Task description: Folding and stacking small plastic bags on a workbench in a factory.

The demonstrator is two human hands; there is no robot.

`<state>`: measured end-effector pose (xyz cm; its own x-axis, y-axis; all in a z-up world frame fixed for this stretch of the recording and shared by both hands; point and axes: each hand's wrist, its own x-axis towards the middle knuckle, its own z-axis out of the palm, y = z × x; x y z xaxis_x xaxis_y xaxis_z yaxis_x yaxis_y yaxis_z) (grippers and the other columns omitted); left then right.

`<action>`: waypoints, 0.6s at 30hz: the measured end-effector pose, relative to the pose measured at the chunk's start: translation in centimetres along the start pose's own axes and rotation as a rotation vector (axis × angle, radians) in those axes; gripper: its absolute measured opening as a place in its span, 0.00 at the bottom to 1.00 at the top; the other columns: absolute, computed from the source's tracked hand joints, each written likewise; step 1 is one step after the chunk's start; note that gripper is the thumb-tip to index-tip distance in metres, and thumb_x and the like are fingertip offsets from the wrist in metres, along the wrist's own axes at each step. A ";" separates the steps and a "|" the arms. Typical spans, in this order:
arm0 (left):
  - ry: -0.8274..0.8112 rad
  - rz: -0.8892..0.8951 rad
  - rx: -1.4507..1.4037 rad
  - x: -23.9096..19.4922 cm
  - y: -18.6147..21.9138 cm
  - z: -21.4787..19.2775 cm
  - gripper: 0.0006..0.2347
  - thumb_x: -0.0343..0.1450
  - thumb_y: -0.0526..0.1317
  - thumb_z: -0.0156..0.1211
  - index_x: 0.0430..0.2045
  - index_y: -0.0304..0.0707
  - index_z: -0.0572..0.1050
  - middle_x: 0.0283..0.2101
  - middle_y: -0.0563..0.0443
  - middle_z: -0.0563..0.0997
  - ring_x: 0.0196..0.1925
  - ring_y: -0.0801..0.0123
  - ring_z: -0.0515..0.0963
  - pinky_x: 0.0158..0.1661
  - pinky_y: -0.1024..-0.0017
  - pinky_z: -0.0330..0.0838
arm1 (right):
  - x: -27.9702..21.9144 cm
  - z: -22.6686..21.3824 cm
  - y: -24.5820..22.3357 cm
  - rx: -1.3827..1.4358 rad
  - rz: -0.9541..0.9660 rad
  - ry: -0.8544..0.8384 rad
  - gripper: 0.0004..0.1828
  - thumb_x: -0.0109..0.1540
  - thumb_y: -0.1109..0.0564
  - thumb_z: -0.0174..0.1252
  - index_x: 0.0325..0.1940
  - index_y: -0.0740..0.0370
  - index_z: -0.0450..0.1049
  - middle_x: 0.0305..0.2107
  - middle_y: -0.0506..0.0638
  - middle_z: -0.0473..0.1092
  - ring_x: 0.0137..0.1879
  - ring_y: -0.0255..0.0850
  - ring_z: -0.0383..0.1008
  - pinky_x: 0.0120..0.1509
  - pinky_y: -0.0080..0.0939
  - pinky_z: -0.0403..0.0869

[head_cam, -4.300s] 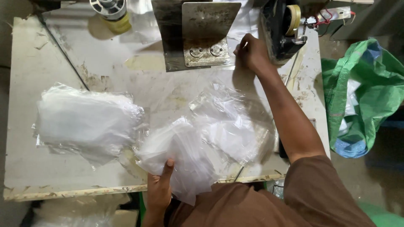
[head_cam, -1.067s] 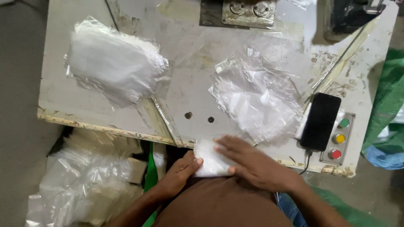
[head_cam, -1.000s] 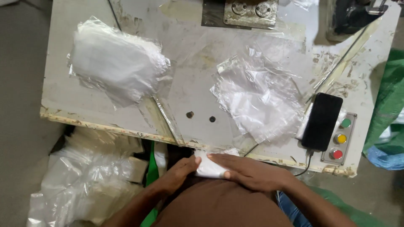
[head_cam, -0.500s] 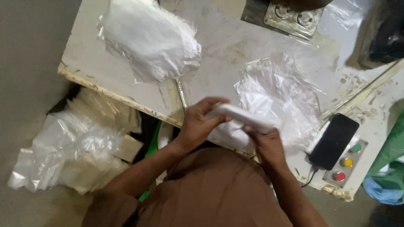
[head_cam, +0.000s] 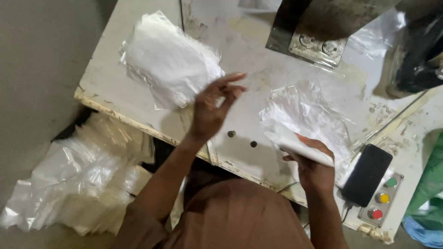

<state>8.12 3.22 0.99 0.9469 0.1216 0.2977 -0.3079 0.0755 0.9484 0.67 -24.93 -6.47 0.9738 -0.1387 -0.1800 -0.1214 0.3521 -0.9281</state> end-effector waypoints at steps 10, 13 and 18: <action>-0.076 -0.423 0.547 -1.2 -2.6 -10.5 0.09 0.73 0.40 0.69 0.38 0.32 0.83 0.25 0.42 0.82 0.25 0.66 0.81 0.29 0.69 0.75 | 1.7 2.8 -2.8 -0.018 0.024 0.106 0.20 0.54 0.71 0.67 0.49 0.65 0.74 0.38 0.58 0.76 0.40 0.47 0.81 0.47 0.55 0.85; -0.143 -0.353 0.353 -1.0 1.5 -7.1 0.10 0.77 0.40 0.60 0.41 0.31 0.82 0.32 0.40 0.83 0.33 0.64 0.79 0.40 0.65 0.77 | 2.6 6.4 -4.3 0.023 0.141 0.007 0.17 0.53 0.74 0.69 0.43 0.67 0.77 0.39 0.62 0.79 0.35 0.47 0.83 0.42 0.47 0.87; -0.248 -0.727 -0.536 -7.1 -3.8 -2.6 0.13 0.64 0.22 0.69 0.41 0.17 0.77 0.38 0.27 0.80 0.35 0.42 0.85 0.30 0.43 0.86 | 1.1 8.8 -3.1 -0.244 0.379 -0.633 0.26 0.51 0.70 0.70 0.54 0.68 0.79 0.47 0.65 0.80 0.42 0.49 0.81 0.41 0.57 0.85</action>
<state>2.32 4.66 -4.98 0.8976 -0.3443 -0.2752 0.4240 0.5039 0.7525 3.83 -18.00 -0.95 0.7725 0.5316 -0.3474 -0.4358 0.0457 -0.8989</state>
